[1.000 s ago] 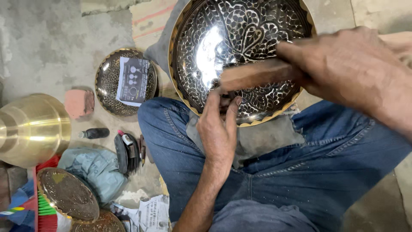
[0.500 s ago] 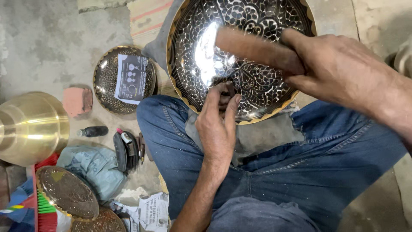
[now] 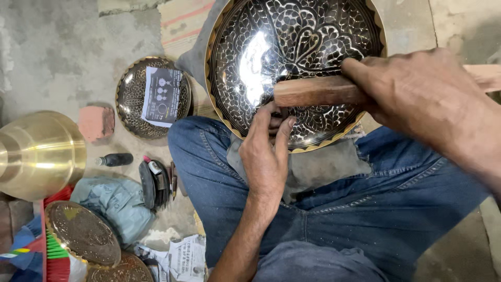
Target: The person sits on the floor and uses a wooden mallet to hammer a metal plate, creating a decorative pattern. The plate is held steady with the left hand while the right hand repeatedly strikes the surface.
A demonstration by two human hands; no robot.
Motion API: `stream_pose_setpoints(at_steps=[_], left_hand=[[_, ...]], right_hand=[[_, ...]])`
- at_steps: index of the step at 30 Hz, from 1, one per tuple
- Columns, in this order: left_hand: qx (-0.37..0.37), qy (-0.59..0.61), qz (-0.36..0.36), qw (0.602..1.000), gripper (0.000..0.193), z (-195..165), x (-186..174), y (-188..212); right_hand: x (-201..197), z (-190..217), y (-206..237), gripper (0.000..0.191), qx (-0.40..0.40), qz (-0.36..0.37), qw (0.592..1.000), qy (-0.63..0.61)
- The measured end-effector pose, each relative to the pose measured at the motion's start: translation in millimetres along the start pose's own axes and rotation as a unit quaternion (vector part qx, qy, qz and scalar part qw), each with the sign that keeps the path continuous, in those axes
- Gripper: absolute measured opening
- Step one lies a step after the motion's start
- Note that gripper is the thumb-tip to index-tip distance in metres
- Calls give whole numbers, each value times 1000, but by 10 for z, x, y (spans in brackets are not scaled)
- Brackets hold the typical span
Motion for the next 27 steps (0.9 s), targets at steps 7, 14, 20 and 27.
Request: stream_pose_setpoints(at_steps=[7,14,20,27], left_hand=[[30,47,-23,998,30,48,11,19],[-29,250,-95,963,32,196,-268,37],[-28,141,-8,990,34,234,-272,-205],[111,131,186,967,38,137,124,-411]], right_hand=[[-8,5,160,33,-19,-113,988,-99],[659,172,444,51,97,-411,737,-528],[1144,469,137,48,123,-324,669,-657],[850,181,-283,37,68,-306,702,-639]])
Point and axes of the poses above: each hand's wrist, its own y-axis away from the middle knuckle, its own x-axis out of the palm, z = x × y, the point moved 3 cm from there along -y, towards the middle knuckle, and after that the axes turned 3 degrees about x, right-handed, at the moved point
